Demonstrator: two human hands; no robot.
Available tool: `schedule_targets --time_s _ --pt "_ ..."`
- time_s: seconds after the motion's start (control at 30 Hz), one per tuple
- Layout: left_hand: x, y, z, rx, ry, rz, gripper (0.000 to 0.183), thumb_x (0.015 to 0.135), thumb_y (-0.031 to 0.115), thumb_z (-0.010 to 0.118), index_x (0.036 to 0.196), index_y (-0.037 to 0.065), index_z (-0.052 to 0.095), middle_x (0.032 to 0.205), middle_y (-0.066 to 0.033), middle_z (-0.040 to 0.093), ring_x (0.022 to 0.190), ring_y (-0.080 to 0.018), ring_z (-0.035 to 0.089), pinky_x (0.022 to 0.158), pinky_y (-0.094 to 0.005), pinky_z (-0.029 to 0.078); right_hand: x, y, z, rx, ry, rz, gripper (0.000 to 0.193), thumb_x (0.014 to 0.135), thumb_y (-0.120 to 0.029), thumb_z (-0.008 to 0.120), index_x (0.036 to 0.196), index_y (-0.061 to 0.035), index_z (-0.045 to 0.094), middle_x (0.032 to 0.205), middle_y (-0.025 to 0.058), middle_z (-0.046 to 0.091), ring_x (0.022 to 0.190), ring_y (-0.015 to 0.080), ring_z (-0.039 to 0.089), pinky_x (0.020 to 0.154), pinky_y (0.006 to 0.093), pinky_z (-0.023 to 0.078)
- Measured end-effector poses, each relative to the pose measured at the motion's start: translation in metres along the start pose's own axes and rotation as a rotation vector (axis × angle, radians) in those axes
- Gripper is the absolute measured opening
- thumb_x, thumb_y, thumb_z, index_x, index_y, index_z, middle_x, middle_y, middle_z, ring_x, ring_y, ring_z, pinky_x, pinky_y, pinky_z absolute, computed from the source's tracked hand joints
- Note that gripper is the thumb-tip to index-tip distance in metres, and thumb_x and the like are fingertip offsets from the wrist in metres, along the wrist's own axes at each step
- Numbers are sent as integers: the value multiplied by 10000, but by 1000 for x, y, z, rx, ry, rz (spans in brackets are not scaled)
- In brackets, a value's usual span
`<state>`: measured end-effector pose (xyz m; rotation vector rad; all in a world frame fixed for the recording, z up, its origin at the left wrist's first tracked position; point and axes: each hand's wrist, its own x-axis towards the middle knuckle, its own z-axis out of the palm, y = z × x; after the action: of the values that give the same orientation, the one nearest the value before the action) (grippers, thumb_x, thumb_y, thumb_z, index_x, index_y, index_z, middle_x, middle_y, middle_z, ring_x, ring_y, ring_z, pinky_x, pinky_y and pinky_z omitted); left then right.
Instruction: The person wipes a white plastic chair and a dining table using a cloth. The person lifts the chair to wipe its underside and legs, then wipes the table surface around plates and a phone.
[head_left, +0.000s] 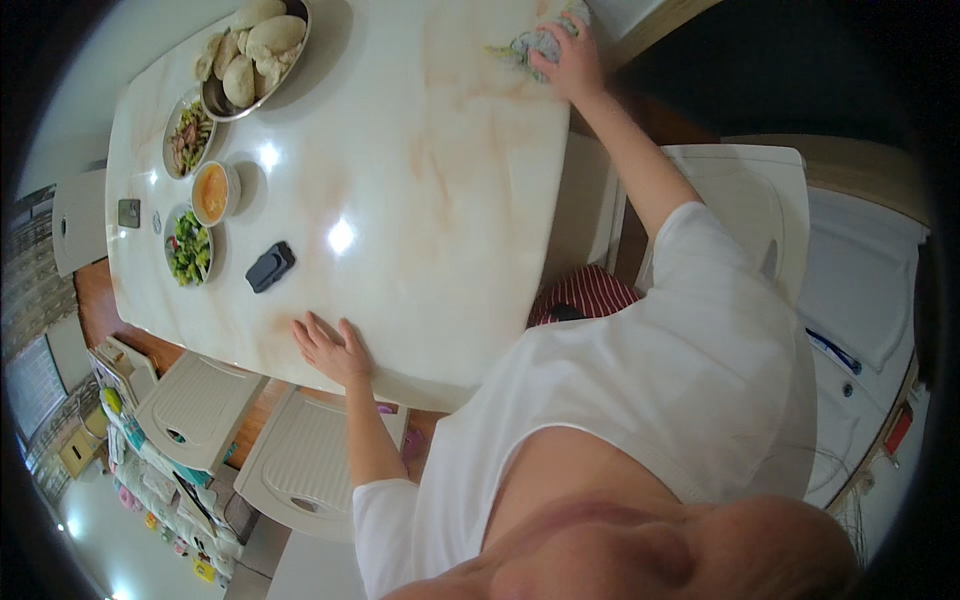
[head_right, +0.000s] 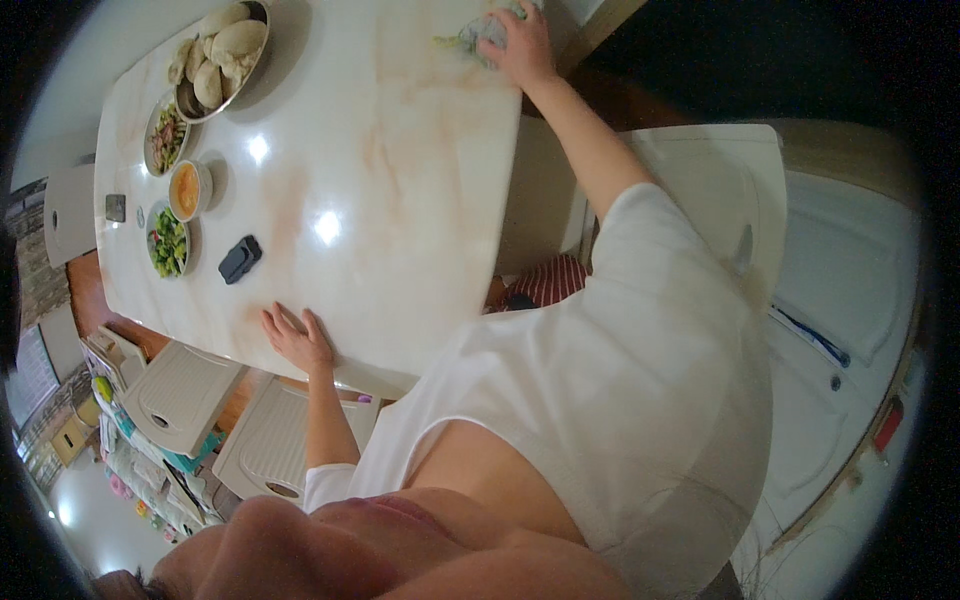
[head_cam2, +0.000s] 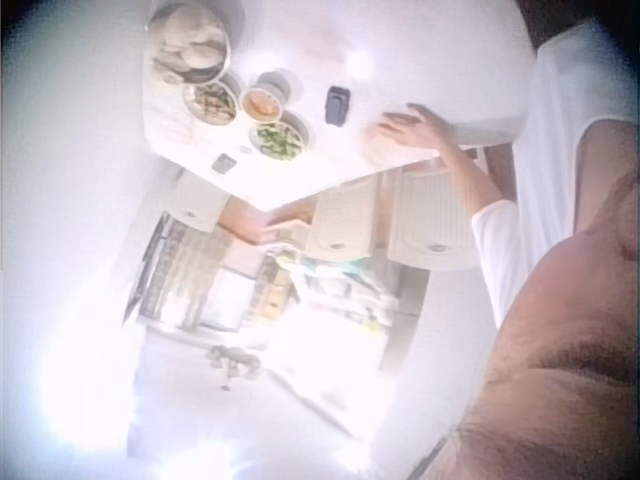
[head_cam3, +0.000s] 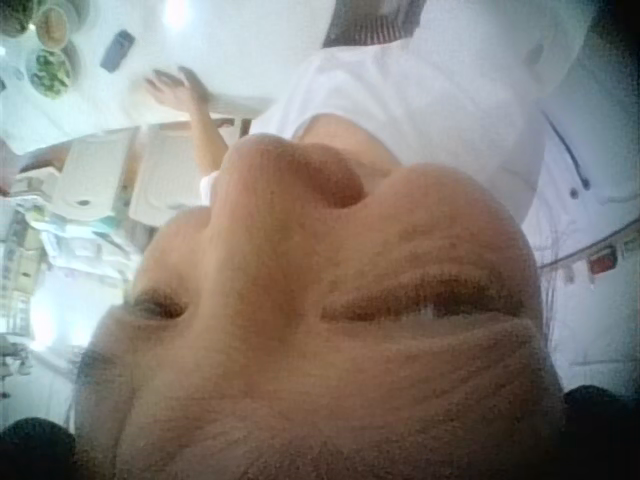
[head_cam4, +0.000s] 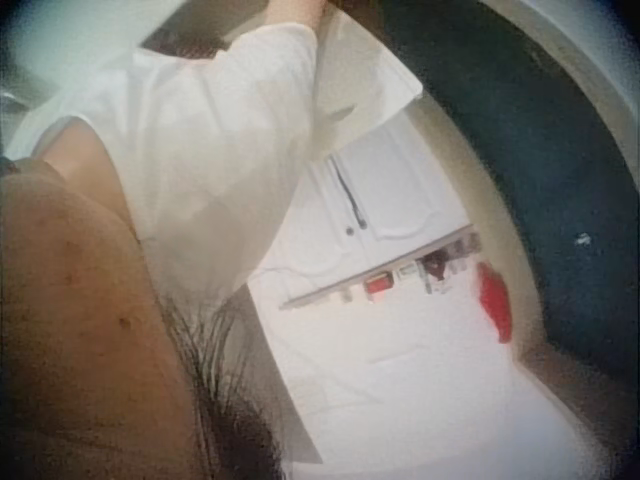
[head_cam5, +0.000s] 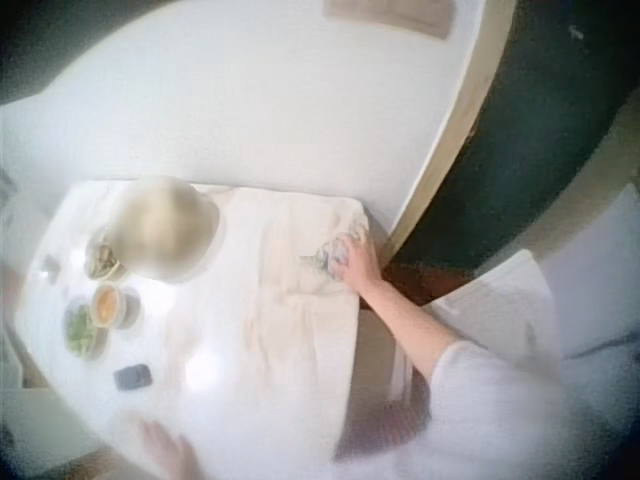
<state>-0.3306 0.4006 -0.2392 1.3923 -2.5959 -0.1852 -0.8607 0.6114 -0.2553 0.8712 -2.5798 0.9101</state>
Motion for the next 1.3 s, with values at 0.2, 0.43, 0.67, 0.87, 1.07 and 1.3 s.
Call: schedule_targets --time_s 0.2,0.43,0.67,0.87,1.07,1.3 --pt "-1 -6 2 -1 27 31 624 868 364 565 1391 63 404 1494 -220 286 1379 -371 262 1122 -479 194 67 14 21 -74 -22 174 536 719 -214 768 1202 -120 557 1403 260 350 1267 431 384 1037 477 373" --pt "-2 -2 -2 -33 28 41 618 862 348 578 1383 59 416 1487 -223 296 1375 -373 267 1117 -473 204 92 32 33 -275 -12 193 617 774 -350 707 1297 -103 490 1392 292 359 1248 457 392 1038 499 363" --pt "-8 0 -5 -38 34 -5 618 858 366 577 1375 59 432 1479 -218 318 1377 -363 271 1118 -481 197 51 -50 -1 -265 -136 456 724 793 -407 680 1372 -70 403 1397 226 413 1294 407 384 1087 463 330" --pt "-1 -1 -3 -68 48 1 650 820 399 601 1355 63 449 1463 -215 347 1378 -370 269 1112 -521 178 -27 -21 27 -266 -27 107 620 848 -374 627 1365 -126 390 1395 309 282 1278 494 296 1039 556 303" --pt "1 -4 -3 -73 18 -86 641 818 417 595 1362 112 449 1489 -195 311 1393 -374 245 1112 -547 176 -135 -126 -3 -240 -110 -28 586 832 -353 638 1340 -161 418 1401 228 282 1287 445 289 1062 577 228" --pt "-5 -6 -4 -94 28 -95 641 820 431 589 1364 128 441 1497 -194 290 1399 -383 227 1105 -570 178 -157 -143 -6 -235 -73 -176 569 822 -367 651 1325 -216 431 1392 148 315 1292 376 310 1056 542 241"
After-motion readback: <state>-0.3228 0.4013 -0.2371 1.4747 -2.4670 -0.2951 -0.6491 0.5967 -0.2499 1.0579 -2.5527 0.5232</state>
